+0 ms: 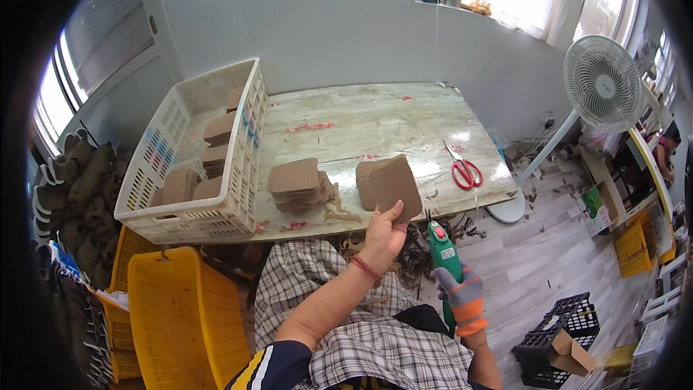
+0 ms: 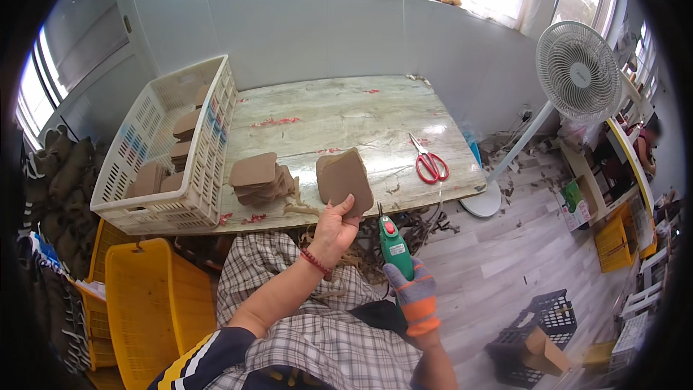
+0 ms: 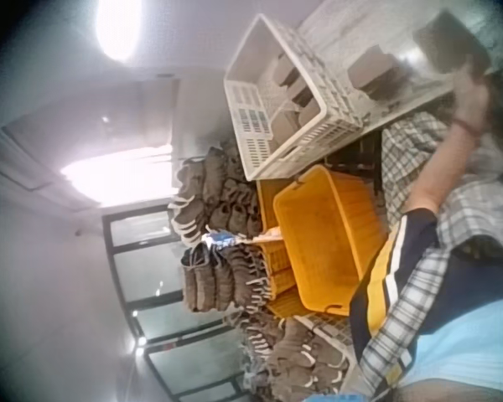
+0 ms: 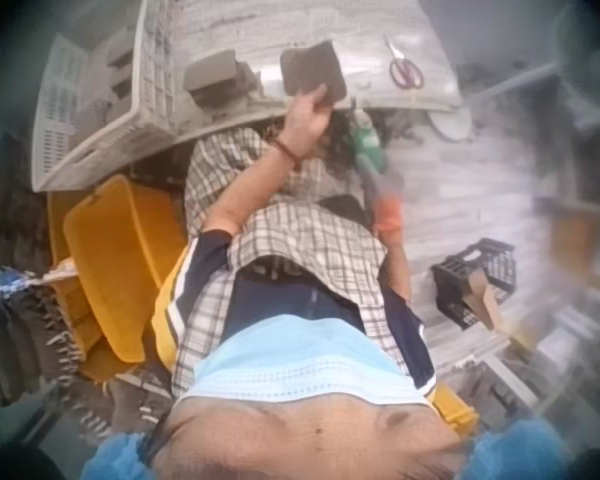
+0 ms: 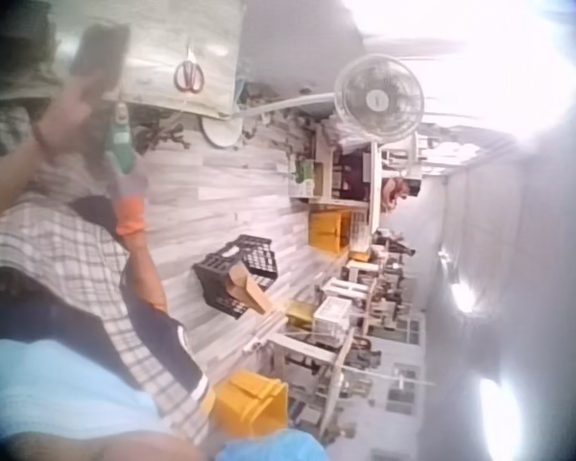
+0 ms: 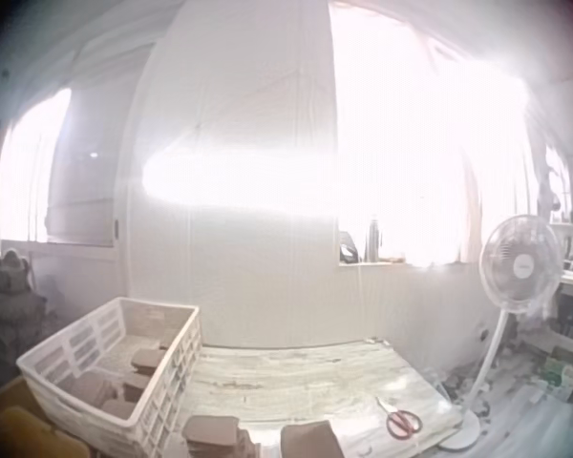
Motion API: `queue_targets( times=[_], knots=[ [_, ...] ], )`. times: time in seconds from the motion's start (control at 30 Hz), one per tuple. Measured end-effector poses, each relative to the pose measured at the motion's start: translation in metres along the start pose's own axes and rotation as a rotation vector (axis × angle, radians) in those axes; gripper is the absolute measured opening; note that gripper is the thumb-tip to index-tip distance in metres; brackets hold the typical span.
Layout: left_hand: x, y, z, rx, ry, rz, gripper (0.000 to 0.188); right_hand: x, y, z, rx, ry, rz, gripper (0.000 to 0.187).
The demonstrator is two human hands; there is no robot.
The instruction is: The person uses a handheld rotary tool to smooth the edges of small brown cardboard pieces. They pick up each piece from a stack on the table, run the tool along the edges, and place the finished piece into a white plastic basket.
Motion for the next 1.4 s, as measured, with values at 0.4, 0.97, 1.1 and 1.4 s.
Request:
queue_targets(
  times=[0.4,0.97,1.1,1.4],
  knots=[
    [0.021,0.000,0.022,-0.022,-0.081,0.134,0.034,0.006,-0.002,-0.001,-0.014,0.022,0.000,0.040],
    [0.039,0.028,0.033,0.036,-0.340,0.227,0.025,0.022,-0.012,0.011,-0.075,-0.064,-0.004,0.034],
    [0.016,0.019,0.044,0.046,-0.573,0.188,0.028,0.028,-0.007,0.025,0.020,-0.023,-0.017,0.034],
    [-0.054,0.019,0.017,0.171,-1.114,0.217,0.038,0.027,0.010,0.042,0.201,0.066,-0.083,0.043]
  ],
)
Point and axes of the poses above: each hand's wrist, its own y-axis away from the middle knuckle, its own z-axis out of the back of the hand, x = y × z, the point moved 2 cm from there along -y, towards the middle knuckle, and after that the axes turned 15 degrees about z, right-handed, at the moved point
